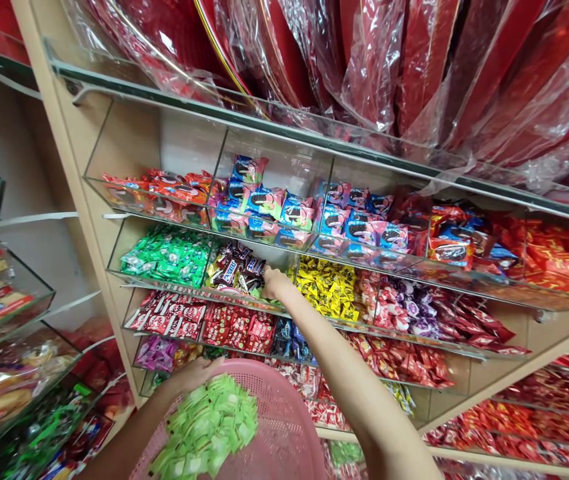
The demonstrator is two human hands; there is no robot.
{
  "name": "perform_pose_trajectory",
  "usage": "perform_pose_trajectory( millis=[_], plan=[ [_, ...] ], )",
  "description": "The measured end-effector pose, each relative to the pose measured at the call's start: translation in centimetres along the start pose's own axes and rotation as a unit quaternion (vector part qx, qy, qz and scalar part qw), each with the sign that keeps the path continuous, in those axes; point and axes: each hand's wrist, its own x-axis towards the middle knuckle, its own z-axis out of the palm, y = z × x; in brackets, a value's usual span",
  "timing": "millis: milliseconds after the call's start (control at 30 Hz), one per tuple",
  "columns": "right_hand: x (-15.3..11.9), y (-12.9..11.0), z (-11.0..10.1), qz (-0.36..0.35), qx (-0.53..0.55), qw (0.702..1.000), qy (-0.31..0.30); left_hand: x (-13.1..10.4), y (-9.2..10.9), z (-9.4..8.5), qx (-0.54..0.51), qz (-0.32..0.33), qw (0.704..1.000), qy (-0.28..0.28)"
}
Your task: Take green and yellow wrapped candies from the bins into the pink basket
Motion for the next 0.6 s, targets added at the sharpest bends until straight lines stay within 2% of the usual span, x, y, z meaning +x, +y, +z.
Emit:
perform_pose_trajectory(
  millis=[100, 300, 433, 500, 600],
  plan=[
    [0.1, 0.0, 0.1, 0.002, 0.004, 1.0, 0.0, -0.1, 0.1, -0.2, 0.003, 0.028, 1.0, -0.008],
    [0.9, 0.8, 0.2, -0.015, 0.03, 0.999, 0.011, -0.3, 0.2, -0.5, 0.004, 0.03, 1.0, 0.0],
    [1.4, 1.6, -0.9, -0.022, 0.088, 0.996, -0.022, -0.3, 0.3, -0.6, 0.003, 0.025, 1.0, -0.001],
    [1.3, 1.8, -1.7, -0.047, 0.066, 0.997, -0.008, -0.3, 0.4, -0.7, 0.001, 0.02, 1.0, 0.0],
    [0.8, 1.8, -2.9, -0.093, -0.047, 0.994, 0.024, -0.3, 0.3, -0.7, -0.005, 0.015, 1.0, -0.001]
  ],
)
